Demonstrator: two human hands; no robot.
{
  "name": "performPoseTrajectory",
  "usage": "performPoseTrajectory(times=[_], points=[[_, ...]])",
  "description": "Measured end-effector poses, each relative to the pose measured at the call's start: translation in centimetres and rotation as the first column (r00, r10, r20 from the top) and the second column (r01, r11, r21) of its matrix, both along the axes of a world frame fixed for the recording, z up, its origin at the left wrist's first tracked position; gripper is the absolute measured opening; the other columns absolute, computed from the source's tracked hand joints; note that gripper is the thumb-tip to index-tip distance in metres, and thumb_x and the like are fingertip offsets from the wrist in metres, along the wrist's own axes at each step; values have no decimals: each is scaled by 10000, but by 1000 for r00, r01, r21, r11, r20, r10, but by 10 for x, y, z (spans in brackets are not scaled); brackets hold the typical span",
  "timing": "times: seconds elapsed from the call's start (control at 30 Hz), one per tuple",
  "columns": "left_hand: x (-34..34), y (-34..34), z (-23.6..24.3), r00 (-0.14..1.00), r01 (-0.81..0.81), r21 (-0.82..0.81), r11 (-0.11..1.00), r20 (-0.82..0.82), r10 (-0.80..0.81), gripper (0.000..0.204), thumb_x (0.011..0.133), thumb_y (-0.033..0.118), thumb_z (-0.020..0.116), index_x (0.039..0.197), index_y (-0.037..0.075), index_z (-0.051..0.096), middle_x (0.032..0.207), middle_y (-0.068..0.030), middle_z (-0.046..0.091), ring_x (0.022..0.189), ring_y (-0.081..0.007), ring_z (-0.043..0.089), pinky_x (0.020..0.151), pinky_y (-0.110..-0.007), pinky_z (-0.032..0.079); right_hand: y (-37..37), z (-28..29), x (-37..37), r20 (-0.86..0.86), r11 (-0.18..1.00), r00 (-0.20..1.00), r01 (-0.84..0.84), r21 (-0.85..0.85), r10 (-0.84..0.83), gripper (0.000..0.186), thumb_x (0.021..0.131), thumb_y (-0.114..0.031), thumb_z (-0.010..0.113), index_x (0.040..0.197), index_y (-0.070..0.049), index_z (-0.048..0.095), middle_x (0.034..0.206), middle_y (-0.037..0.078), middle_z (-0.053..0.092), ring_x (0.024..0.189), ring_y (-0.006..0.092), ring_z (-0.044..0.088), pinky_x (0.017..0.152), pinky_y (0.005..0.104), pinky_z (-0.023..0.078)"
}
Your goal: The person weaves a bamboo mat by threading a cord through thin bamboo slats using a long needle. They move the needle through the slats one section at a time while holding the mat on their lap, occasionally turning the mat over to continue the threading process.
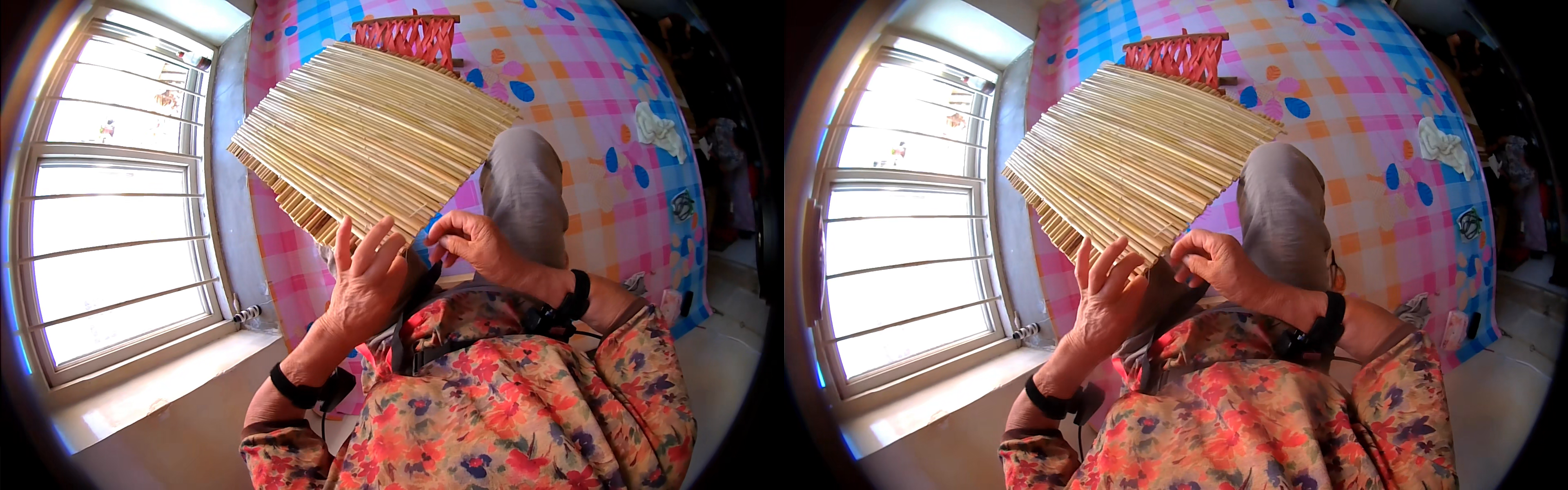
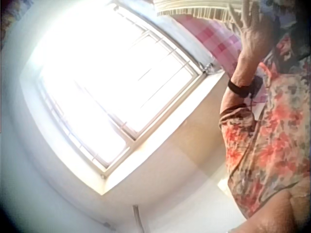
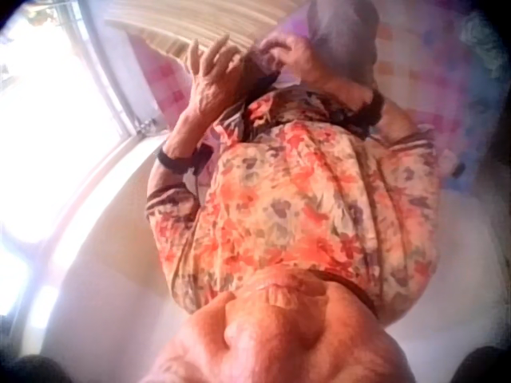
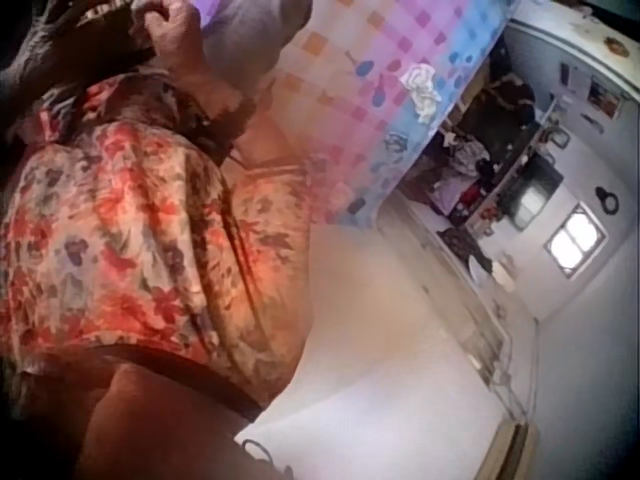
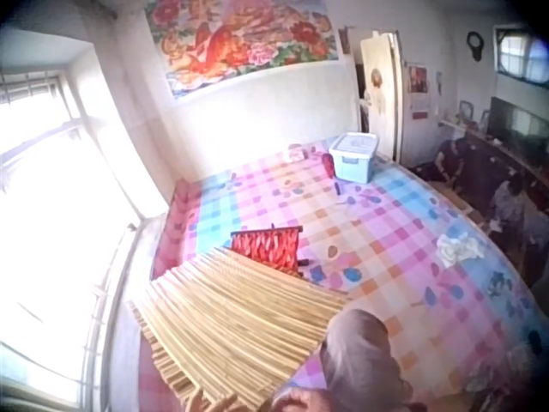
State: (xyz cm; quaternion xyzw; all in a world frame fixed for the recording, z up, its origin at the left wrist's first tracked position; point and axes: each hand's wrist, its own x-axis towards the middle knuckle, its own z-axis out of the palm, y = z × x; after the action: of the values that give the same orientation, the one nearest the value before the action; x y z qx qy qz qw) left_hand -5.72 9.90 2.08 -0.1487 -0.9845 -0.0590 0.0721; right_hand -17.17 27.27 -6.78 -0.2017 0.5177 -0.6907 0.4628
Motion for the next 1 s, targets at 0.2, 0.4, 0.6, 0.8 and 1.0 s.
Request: performPoseTrajectory(times=[0.2, 0.4, 0.6, 0.8, 1.0], points=[[16, 6, -20, 986, -93, -92, 991, -143, 80, 121, 763, 104, 648, 875, 65, 627, 1209, -47, 551, 1299, -276, 369, 1107, -589, 192, -11, 0, 3, 255, 967, 937, -254, 32, 238, 258, 916, -182, 615, 1126, -37, 652, 926, 13, 647, 721, 80, 607, 628, 229, 517], [24, 7, -34, 979, -113, -154, 982, -184, 84, 137, 783, 112, 628, 913, 72, 644, 1231, -46, 553, 1285, -263, 394, 1106, -594, 189, -23, -1, 5, 412, 976, 886, -215, -42, 213, 243, 902, -201, 648, 1089, -46, 671, 902, 7, 660, 706, 79, 601, 605, 212, 522], [24, 5, -34, 984, -97, -170, 981, -163, 69, 131, 780, 101, 635, 904, 60, 642, 1224, -60, 554, 1270, -271, 420, 1106, -600, 194, -22, 10, 14, 398, 994, 914, -104, 32, 82, 205, 875, -195, 684, 1007, -39, 676, 843, 6, 646, 686, 85, 596, 567, 217, 522], [23, 5, -38, 970, -165, -56, 985, -191, 151, 84, 727, 88, 687, 803, 85, 653, 1193, -42, 548, 1273, -262, 402, 1103, -568, 232, -26, 5, 23, 434, 1000, 901, -29, 5, 24, 207, 850, -214, 714, 959, -44, 670, 825, 8, 638, 669, 80, 586, 573, 222, 523], [23, 5, -38, 972, -158, 34, 987, -173, 161, 166, 706, 86, 687, 868, 90, 651, 1215, -55, 530, 1277, -290, 397, 1092, -571, 245, -26, -1, 24, 448, 999, 893, -31, -18, 35, 215, 853, -212, 707, 967, -34, 665, 791, 1, 615, 664, 74, 574, 569, 216, 525]])
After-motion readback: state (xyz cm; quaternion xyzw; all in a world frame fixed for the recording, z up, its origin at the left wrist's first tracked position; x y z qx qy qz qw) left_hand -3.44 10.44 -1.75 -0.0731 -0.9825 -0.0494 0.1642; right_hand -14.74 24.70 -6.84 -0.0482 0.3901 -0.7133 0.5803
